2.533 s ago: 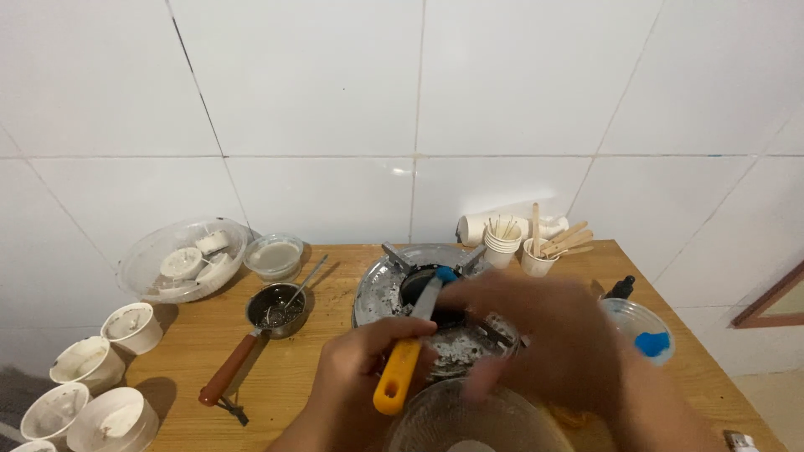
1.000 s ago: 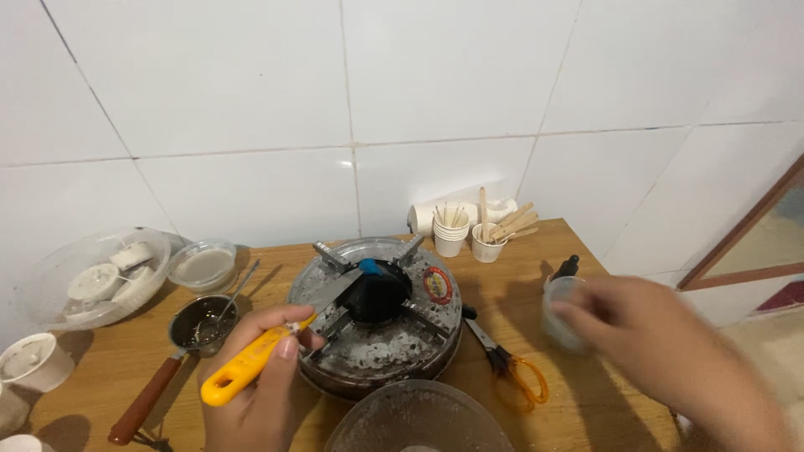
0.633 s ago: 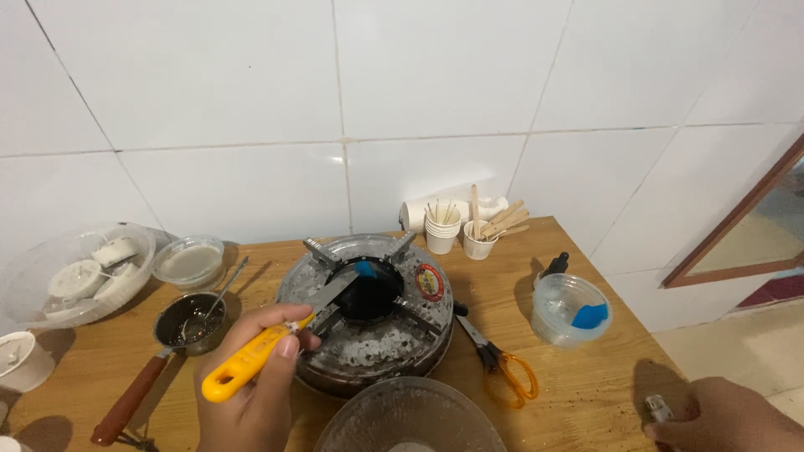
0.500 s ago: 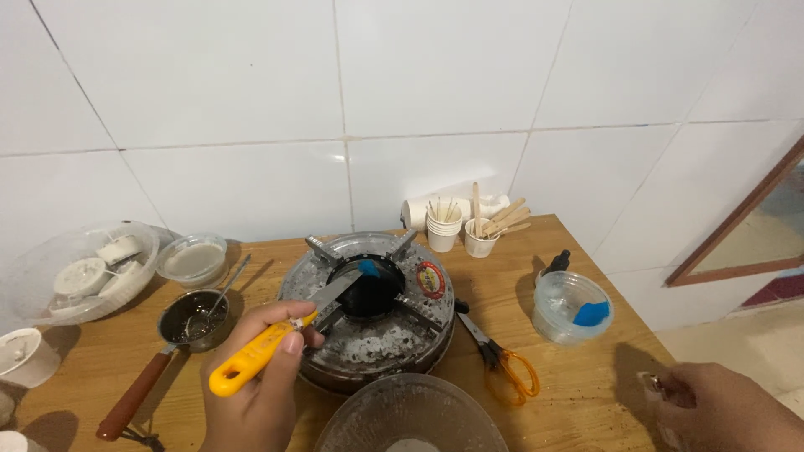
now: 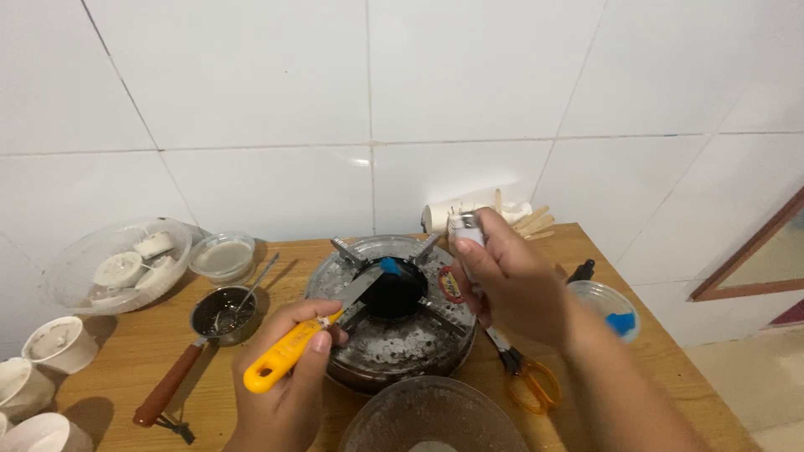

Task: Melt wax in a small metal cup over a portable burner and use scissors for preparation

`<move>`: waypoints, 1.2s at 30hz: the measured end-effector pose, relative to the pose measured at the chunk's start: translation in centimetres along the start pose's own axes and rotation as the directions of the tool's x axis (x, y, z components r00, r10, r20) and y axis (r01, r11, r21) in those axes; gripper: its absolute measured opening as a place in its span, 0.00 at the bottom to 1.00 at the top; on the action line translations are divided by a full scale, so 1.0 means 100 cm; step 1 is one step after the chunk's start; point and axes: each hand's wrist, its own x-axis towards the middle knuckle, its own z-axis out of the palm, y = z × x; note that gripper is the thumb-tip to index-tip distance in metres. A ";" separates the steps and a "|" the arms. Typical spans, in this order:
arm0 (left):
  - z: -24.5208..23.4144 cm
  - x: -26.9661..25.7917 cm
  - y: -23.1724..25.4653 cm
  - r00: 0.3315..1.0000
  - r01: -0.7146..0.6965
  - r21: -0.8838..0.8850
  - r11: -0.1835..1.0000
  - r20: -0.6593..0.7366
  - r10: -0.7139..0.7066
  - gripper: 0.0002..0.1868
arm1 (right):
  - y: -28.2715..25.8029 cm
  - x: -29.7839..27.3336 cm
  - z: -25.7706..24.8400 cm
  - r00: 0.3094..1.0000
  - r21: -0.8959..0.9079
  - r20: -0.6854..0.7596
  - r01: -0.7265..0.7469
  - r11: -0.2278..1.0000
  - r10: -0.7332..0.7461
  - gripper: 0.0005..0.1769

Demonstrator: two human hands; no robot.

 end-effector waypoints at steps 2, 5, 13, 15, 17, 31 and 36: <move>0.002 0.000 0.008 0.999 0.024 0.010 1.000 -0.026 -0.023 0.18 | 0.014 0.001 0.009 0.985 -0.025 -0.053 0.163 0.986 -0.164 0.12; 0.001 0.002 0.009 0.996 0.068 0.019 0.998 -0.057 -0.067 0.18 | 0.030 0.002 0.011 0.927 -0.102 -0.092 0.354 0.930 -0.363 0.16; 0.003 -0.001 0.002 0.995 0.075 0.007 0.997 -0.061 -0.074 0.18 | 0.071 0.002 0.003 0.953 0.144 -0.162 0.281 0.949 -0.258 0.39; 0.002 -0.001 0.001 0.998 0.031 -0.010 0.999 -0.053 -0.032 0.19 | 0.072 0.002 0.002 0.978 0.255 -0.139 0.188 0.948 -0.156 0.29; 0.003 -0.003 -0.003 0.999 0.032 -0.106 0.994 -0.040 -0.036 0.18 | 0.067 -0.003 0.007 0.974 0.289 -0.125 0.219 0.932 -0.190 0.21; 0.007 -0.008 -0.001 0.992 0.076 -0.319 0.945 -0.067 -0.102 0.20 | 0.064 -0.003 0.011 0.978 0.151 -0.128 0.182 0.972 -0.163 0.31; 0.008 -0.010 -0.007 0.991 0.085 -0.312 0.946 -0.075 -0.114 0.20 | 0.060 0.000 0.011 0.972 0.025 -0.230 -0.038 0.999 0.043 0.35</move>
